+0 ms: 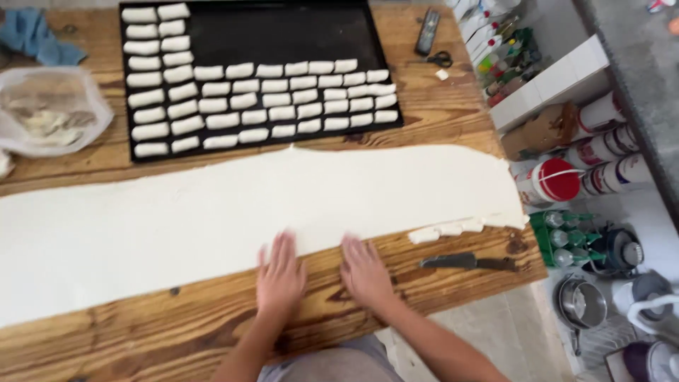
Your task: Cut a long sheet of dough into small rectangular pieces and arrange them neatly on a baking tray.
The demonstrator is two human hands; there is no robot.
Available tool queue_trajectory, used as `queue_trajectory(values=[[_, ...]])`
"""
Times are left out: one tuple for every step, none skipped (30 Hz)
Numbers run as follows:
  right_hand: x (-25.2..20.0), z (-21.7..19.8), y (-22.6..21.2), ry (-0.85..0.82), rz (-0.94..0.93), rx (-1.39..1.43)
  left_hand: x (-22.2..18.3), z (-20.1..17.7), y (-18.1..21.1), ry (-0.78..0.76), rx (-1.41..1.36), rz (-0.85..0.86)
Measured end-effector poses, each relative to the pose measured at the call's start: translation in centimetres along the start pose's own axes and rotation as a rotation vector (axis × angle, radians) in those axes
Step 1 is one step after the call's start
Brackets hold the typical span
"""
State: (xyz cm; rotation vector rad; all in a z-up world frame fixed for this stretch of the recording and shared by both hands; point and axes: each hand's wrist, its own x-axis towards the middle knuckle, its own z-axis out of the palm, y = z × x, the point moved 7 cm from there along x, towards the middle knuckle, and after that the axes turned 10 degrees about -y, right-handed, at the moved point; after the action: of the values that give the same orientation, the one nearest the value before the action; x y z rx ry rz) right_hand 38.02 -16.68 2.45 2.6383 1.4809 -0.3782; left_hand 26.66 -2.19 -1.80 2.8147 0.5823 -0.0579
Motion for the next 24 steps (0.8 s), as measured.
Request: queue_trajectory(values=[[-1.6,0.2,0.1,-0.191,-0.024,0.165,-2.3,-0.8,0.3,0.092,0.112,-0.02],[-3.4,0.5,0.0,-0.38,-0.052,0.332,-4.5,-1.5,0.7,0.185,0.222,-0.042],[-4.9,2.6,1.5,-0.391,-0.049,0.335,-6.9,-1.0,0.7,0.174,0.217,-0.042],[-6.5,3.0,1.8,-0.196,-0.254,0.37,-9.2,-0.6,0.6,0.176,0.136,-0.036],[-8.2,3.3,2.6,0.002,-0.465,0.397,-11.3,-0.2,0.5,0.184,0.055,-0.037],[-8.6,2.9,4.4,-0.007,-0.469,0.395,-12.4,6.3,-1.7,0.181,0.048,-0.044],[-8.7,2.7,5.2,-0.085,-0.584,0.502,-14.3,10.9,-3.8,0.346,0.071,0.014],[-8.9,2.4,6.1,-0.163,-0.7,0.609,-16.7,15.0,-5.6,0.512,0.092,0.071],[-7.7,2.3,7.1,-0.168,-0.701,0.614,-12.8,18.0,-6.9,0.506,0.092,0.068],[-6.0,3.5,8.5,-0.32,-0.543,0.681,-9.1,21.1,-9.1,0.497,-0.104,-0.093],[-5.2,5.0,9.7,-0.481,-0.38,0.746,-6.9,24.5,-10.5,0.474,-0.301,-0.262],[-3.7,3.1,10.7,-0.642,-0.214,0.801,-9.4,19.7,-7.5,0.449,-0.495,-0.433],[-1.8,1.1,11.8,-0.797,-0.047,0.842,-10.5,13.2,-4.4,0.43,-0.687,-0.605],[0.0,-1.1,12.6,-0.949,0.124,0.873,-11.5,4.5,-1.4,0.408,-0.879,-0.778],[3.5,-0.1,14.8,-0.962,0.124,0.874,-10.8,4.3,-1.0,0.4,-0.877,-0.789],[7.8,0.0,16.4,-0.846,-0.016,0.948,-10.0,4.2,-0.7,0.413,-0.932,-0.8],[11.8,0.0,18.2,-0.726,-0.152,1.015,-9.3,4.1,-0.3,0.426,-0.99,-0.811],[15.7,-2.1,20.0,-0.739,-0.149,1.017,-9.2,4.1,-0.2,0.418,-0.99,-0.822],[20.5,-5.8,22.6,-0.455,-0.163,1.145,-9.0,4.2,-0.1,0.401,-0.997,-0.827],[24.9,-9.4,25.3,-0.164,-0.177,1.256,-8.9,4.3,-0.1,0.385,-1.003,-0.833],[28.1,-10.5,26.7,-0.178,-0.174,1.259,-8.9,4.3,-0.1,0.378,-1.002,-0.845],[31.0,-13.3,28.3,0.056,-0.248,0.958,-8.7,4.3,-0.1,0.352,-1.009,-0.848],[33.7,-15.9,29.3,0.28,-0.319,0.648,-8.6,4.4,-0.1,0.328,-1.015,-0.851],[35.6,-17.2,29.1,0.268,-0.321,0.653,-8.6,4.5,0.1,0.323,-1.013,-0.863]])
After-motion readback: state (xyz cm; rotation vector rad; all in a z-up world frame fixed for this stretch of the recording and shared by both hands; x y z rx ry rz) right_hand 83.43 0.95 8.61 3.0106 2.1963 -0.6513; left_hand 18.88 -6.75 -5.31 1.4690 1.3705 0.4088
